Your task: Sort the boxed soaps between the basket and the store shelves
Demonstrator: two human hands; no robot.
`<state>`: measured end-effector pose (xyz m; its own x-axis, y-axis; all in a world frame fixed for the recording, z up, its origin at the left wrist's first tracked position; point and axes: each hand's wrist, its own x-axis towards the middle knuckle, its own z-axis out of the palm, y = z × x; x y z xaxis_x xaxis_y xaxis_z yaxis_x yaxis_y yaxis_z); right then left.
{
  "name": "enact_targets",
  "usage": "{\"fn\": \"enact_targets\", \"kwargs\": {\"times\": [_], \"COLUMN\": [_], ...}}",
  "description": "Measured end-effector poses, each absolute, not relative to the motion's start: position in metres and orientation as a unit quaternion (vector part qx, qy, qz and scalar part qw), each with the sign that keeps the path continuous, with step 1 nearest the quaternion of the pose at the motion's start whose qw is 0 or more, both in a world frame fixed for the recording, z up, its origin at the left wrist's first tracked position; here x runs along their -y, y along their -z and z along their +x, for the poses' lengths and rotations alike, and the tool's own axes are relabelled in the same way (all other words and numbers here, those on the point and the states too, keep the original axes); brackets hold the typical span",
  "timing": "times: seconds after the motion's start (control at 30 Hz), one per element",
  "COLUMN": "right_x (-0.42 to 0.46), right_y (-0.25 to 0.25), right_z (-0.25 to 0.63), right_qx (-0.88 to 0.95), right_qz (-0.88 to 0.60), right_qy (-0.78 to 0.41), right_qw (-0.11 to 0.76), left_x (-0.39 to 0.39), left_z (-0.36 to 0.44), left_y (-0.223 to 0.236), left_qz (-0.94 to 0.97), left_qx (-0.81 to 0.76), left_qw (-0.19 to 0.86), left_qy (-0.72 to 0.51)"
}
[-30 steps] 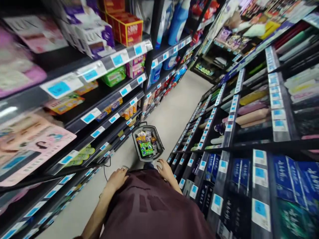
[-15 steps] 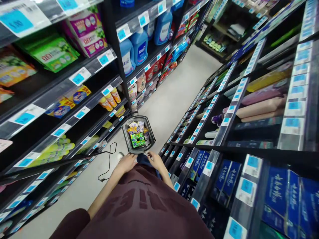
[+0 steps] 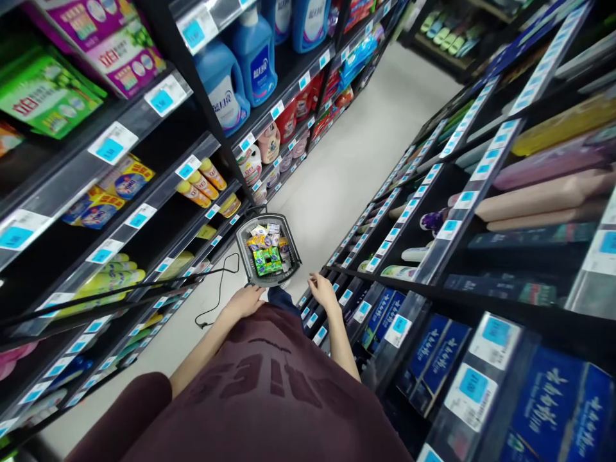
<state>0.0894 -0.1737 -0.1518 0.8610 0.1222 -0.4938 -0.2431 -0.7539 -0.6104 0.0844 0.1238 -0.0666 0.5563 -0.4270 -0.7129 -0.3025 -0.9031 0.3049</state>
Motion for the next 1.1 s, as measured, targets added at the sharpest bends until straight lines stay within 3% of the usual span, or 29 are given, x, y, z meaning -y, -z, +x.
{"fn": "enact_targets", "kwargs": {"times": [0.33, 0.6, 0.83, 1.1], "right_x": [0.108, 0.058, 0.058, 0.057], "right_y": [0.175, 0.208, 0.235, 0.222], "right_z": [0.097, 0.104, 0.098, 0.11], "right_qx": [-0.031, -0.06, -0.141, -0.203], "right_qz": [-0.875, -0.861, -0.836, -0.852], "right_qy": [-0.305, -0.336, -0.411, -0.39], "right_qw": [0.373, 0.376, 0.334, 0.284], "left_x": [-0.16, -0.196, -0.212, -0.226], "left_z": [0.107, 0.125, 0.115, 0.129], "left_y": [0.089, 0.141, 0.187, 0.189], "left_qz": [0.871, 0.871, 0.838, 0.836], "left_qx": [0.161, 0.113, 0.073, 0.012], "left_qw": [0.138, 0.17, 0.2, 0.247], "left_qy": [0.443, 0.447, 0.502, 0.49]}}
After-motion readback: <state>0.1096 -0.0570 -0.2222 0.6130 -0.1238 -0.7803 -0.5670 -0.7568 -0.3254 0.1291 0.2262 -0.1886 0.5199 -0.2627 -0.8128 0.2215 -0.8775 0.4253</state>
